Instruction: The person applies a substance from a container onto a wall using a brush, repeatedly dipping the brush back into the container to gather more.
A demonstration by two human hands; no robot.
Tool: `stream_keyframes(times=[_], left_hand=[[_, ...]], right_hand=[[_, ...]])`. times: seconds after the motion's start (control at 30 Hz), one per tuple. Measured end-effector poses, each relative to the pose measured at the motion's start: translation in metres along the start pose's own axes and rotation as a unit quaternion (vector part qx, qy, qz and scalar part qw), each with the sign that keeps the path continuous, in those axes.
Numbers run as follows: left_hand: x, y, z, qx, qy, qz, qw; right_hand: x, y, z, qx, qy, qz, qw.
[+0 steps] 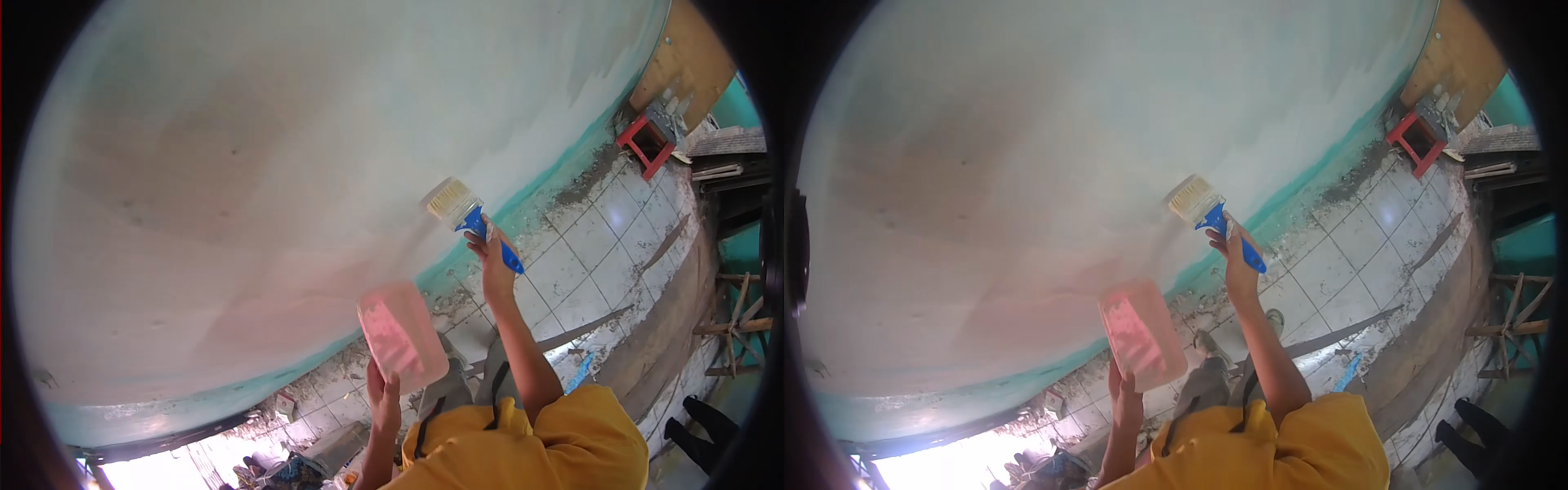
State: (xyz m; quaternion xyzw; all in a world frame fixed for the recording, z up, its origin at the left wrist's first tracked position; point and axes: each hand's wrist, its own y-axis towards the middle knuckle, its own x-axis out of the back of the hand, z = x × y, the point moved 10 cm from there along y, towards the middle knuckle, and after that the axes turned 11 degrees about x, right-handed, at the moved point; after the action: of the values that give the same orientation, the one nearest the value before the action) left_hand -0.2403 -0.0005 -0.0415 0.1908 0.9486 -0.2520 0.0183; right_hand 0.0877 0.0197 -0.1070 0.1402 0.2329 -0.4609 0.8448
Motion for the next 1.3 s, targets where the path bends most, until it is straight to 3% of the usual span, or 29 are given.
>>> stream_keyframes(times=[0.27, 0.37, 0.43, 0.6, 0.67, 0.77, 0.83, 0.9, 1.0, 1.13, 1.3], left_hand=[[0.033, 0.006, 0.018, 0.037, 0.022, 0.000, 0.999], [0.051, 0.006, 0.029, 0.034, 0.040, 0.022, 0.998], [0.058, 0.004, 0.036, 0.028, 0.047, 0.034, 0.998], [0.077, -0.002, 0.053, 0.053, 0.035, 0.060, 0.996], [0.080, -0.006, 0.051, 0.051, 0.035, 0.062, 0.996], [0.089, -0.005, 0.053, 0.045, 0.032, 0.062, 0.997], [0.093, -0.005, 0.056, 0.038, 0.030, 0.061, 0.997], [0.097, -0.006, 0.060, 0.049, 0.022, 0.043, 0.998], [0.099, -0.007, 0.063, 0.065, 0.017, 0.031, 0.997], [0.087, -0.010, 0.059, 0.058, 0.002, 0.040, 0.998], [0.077, -0.011, 0.059, 0.056, 0.009, 0.050, 0.997]], right_hand=[[0.060, -0.013, -0.172, -0.013, -0.017, -0.084, 0.996], [0.077, -0.016, -0.192, -0.006, -0.085, -0.087, 0.992], [0.061, -0.014, -0.158, 0.012, -0.068, -0.094, 0.993], [-0.042, 0.005, 0.020, 0.134, -0.063, -0.040, 0.988], [-0.059, 0.011, 0.053, 0.180, 0.014, -0.019, 0.983], [-0.036, 0.020, 0.022, 0.153, 0.082, -0.037, 0.984], [-0.007, 0.022, -0.039, 0.161, 0.060, -0.029, 0.985], [0.027, 0.010, -0.113, 0.054, 0.062, -0.088, 0.993], [0.058, -0.002, -0.154, 0.012, -0.017, -0.085, 0.996], [0.037, 0.001, -0.103, 0.014, -0.106, -0.079, 0.991], [-0.064, 0.004, 0.055, 0.165, -0.019, -0.009, 0.986]])
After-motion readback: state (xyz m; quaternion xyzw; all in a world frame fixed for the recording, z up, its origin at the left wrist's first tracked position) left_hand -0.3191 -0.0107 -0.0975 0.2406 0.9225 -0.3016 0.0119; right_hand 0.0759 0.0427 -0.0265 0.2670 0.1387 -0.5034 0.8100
